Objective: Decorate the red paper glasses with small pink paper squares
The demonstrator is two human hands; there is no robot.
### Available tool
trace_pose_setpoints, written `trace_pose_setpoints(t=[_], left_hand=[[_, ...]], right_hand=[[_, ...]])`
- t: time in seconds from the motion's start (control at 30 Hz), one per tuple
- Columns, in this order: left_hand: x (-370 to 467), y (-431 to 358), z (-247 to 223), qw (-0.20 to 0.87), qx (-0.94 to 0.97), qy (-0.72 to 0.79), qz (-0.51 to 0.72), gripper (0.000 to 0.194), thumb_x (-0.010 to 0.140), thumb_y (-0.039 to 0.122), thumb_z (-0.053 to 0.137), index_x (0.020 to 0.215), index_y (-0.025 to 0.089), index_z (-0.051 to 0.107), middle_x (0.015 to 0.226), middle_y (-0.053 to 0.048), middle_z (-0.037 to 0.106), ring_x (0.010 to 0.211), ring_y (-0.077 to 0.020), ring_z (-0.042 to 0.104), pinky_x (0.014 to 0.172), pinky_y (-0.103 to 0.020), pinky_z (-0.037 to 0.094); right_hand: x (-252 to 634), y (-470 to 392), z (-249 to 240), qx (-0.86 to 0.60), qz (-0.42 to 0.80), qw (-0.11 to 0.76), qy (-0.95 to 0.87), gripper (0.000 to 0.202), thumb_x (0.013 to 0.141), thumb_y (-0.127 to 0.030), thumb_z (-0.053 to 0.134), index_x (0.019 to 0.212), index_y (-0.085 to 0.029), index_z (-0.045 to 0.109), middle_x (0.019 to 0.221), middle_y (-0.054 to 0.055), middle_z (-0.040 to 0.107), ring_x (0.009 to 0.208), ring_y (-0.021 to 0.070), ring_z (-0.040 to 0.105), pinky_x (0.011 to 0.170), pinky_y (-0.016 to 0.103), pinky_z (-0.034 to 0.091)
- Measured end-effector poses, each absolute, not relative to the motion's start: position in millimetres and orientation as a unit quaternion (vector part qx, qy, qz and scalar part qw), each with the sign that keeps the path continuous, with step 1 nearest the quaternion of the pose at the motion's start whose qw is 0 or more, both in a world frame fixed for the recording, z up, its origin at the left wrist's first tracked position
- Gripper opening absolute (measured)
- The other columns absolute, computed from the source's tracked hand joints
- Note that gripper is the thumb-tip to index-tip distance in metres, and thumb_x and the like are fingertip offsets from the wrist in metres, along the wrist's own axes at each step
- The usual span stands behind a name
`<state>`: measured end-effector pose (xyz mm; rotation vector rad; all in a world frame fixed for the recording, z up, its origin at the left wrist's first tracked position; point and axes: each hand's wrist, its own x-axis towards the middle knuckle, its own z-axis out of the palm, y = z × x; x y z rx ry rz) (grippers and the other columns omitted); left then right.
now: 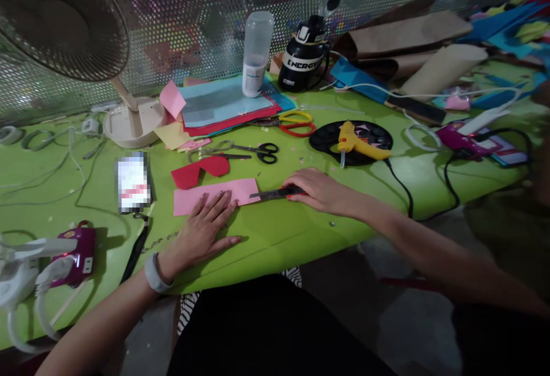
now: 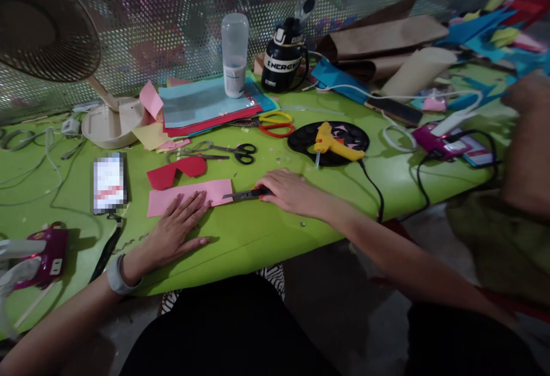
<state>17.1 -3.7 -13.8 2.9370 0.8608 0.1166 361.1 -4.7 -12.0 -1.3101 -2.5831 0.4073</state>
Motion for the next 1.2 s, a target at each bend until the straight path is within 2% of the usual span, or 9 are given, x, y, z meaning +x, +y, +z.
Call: trace_pose_setpoints(t=[0.17, 0.33, 0.5, 0.63, 0.9, 1.2], left_hand=[[16.7, -3.8, -14.5, 0.037, 0.958, 0.28, 0.04, 0.083, 0.095, 0.062, 0.041, 0.158, 0.025, 0.002, 0.163, -0.009, 0.02, 0.15, -0.0258, 0.017, 0.123, -0.048, 0.012], [18.8, -5.0, -14.5, 0.036, 0.957, 0.286, 0.037, 0.083, 0.094, 0.064, 0.04, 0.158, 0.024, 0.006, 0.163, -0.01, 0.018, 0.15, -0.0274, 0.017, 0.122, -0.049, 0.012], [29.3, -6.1, -12.5, 0.043, 0.961, 0.269, 0.049, 0.091, 0.092, 0.068, 0.039, 0.158, 0.019, -0.001, 0.162, -0.011, 0.021, 0.15, -0.0272, 0.018, 0.123, -0.049, 0.008], [35.0, -5.3, -12.0, 0.061, 0.961, 0.267, 0.031, 0.092, 0.092, 0.069, 0.036, 0.158, 0.017, 0.0, 0.163, -0.012, 0.017, 0.151, -0.0272, 0.015, 0.123, -0.049, 0.005], [37.7, -4.3, -11.7, 0.082, 0.949, 0.3, 0.042, 0.095, 0.09, 0.071, 0.04, 0.158, 0.018, 0.0, 0.163, -0.011, 0.02, 0.15, -0.0262, 0.018, 0.123, -0.047, 0.009], [40.9, -0.5, -12.7, 0.077, 0.95, 0.298, 0.044, 0.094, 0.088, 0.073, 0.04, 0.157, 0.019, 0.007, 0.163, -0.011, 0.02, 0.15, -0.0283, 0.017, 0.123, -0.048, 0.008]], right_hand=[[361.5, -9.5, -15.1, -0.421, 0.103, 0.107, -0.895, 0.036, 0.097, -0.024, 0.047, 0.129, -0.011, 0.058, 0.109, 0.016, 0.061, 0.097, 0.0254, 0.059, 0.083, 0.041, 0.052], [361.2, -16.0, -14.3, -0.409, 0.08, 0.103, -0.903, 0.035, 0.099, -0.025, 0.046, 0.128, -0.013, 0.061, 0.108, 0.014, 0.06, 0.095, 0.0232, 0.059, 0.081, 0.038, 0.053], [357.6, -21.5, -17.7, -0.404, 0.036, 0.118, -0.907, 0.037, 0.1, -0.024, 0.044, 0.131, -0.011, 0.059, 0.108, 0.016, 0.062, 0.094, 0.023, 0.059, 0.079, 0.038, 0.053], [353.9, -24.2, -21.2, -0.389, -0.003, 0.131, -0.912, 0.037, 0.1, -0.021, 0.042, 0.133, -0.011, 0.057, 0.104, 0.015, 0.064, 0.091, 0.0227, 0.06, 0.076, 0.037, 0.053], [354.8, -26.9, -21.1, -0.344, -0.108, 0.091, -0.928, 0.045, 0.095, 0.0, 0.034, 0.135, -0.009, 0.053, 0.111, 0.014, 0.067, 0.097, 0.0224, 0.061, 0.077, 0.037, 0.054], [346.3, -35.8, -22.5, -0.368, -0.122, 0.101, -0.916, 0.044, 0.095, -0.001, 0.037, 0.136, -0.01, 0.052, 0.117, 0.015, 0.067, 0.102, 0.0235, 0.06, 0.08, 0.038, 0.053]])
